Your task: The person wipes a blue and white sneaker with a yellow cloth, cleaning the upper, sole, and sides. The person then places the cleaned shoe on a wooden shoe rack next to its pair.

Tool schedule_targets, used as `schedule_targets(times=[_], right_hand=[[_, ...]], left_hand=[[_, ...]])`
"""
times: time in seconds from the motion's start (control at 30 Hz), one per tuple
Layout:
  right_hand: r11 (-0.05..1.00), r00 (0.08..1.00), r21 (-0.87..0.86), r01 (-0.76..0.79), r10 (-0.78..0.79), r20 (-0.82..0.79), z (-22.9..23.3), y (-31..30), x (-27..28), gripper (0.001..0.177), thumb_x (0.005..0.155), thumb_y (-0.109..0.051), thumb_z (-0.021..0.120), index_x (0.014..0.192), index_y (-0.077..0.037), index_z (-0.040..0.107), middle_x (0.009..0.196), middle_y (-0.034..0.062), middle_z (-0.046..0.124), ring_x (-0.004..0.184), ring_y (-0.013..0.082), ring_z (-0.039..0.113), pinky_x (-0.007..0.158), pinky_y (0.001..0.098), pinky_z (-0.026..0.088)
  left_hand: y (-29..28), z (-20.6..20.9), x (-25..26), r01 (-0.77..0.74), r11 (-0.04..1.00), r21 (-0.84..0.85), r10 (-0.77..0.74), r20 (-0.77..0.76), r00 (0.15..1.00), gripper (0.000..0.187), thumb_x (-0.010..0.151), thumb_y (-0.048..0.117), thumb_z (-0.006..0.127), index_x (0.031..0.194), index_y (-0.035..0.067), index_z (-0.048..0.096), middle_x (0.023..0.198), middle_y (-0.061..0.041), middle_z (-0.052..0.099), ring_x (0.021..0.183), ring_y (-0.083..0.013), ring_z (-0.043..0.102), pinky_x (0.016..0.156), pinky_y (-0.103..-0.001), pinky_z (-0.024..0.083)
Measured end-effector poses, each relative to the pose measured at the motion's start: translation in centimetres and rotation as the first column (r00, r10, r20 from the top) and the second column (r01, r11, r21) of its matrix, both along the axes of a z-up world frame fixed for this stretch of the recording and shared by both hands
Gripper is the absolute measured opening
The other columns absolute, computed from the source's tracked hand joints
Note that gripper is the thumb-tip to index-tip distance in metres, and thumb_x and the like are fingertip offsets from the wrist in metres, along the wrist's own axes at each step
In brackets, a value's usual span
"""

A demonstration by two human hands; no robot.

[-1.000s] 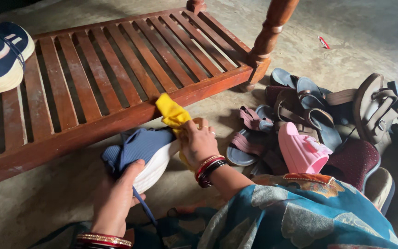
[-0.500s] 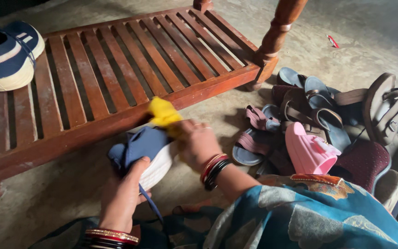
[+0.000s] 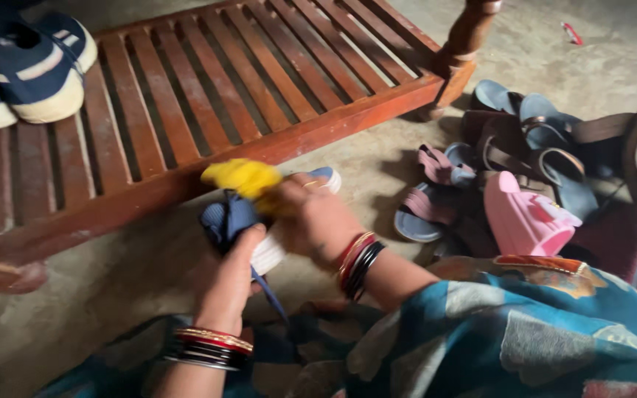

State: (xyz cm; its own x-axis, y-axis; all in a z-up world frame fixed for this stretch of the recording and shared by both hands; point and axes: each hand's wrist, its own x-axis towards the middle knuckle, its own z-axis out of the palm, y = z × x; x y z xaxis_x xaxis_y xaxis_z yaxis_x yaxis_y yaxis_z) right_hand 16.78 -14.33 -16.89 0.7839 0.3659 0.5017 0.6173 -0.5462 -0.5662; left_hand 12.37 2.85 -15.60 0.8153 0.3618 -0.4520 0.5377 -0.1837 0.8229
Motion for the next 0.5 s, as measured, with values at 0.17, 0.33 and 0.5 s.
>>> schedule_targets(times=[0.17,0.33,0.5], right_hand=[[0.902,0.905,-0.19,0.389,-0.412,-0.104,-2.2,-3.8,2.5,0.046,0.075,-0.008,0.073,0.121,-0.009,0.068,0.12,0.0175,0.063,0.109,0.0395,0.058,0.094,0.0462,0.048],[0.994,0.984,-0.101,0.047,-0.029,0.174,-0.5,-0.8,0.4,0.025,0.075,-0.006,0.069,0.096,-0.019,0.065,0.122,0.0037,0.071,0.116,0.0289,0.064,0.102,0.0382,0.049],[0.995,0.999,-0.095,-0.033,0.035,0.016,0.5,1.6,-1.5,0.047,0.078,-0.009,0.071,0.125,-0.013,0.07,0.115,0.0085,0.068,0.108,0.0324,0.06,0.095,0.0411,0.048]], left_hand=[[-0.6,0.8,-0.3,0.02,0.997,-0.072,-0.013,0.1,0.995,0.066,0.068,0.046,0.078,0.122,0.01,0.069,0.104,-0.01,0.077,0.087,-0.0214,0.076,0.062,-0.038,0.064],[0.0,0.5,-0.2,0.019,0.998,-0.065,-0.016,0.051,0.999,0.062,0.074,0.049,0.076,0.116,0.004,0.075,0.097,-0.012,0.079,0.08,-0.0218,0.076,0.063,-0.036,0.062],[0.2,0.1,0.0,-0.013,0.998,-0.058,0.016,0.047,0.999,0.061,0.076,0.05,0.073,0.115,0.003,0.072,0.093,-0.012,0.078,0.076,-0.0221,0.075,0.061,-0.037,0.059]])
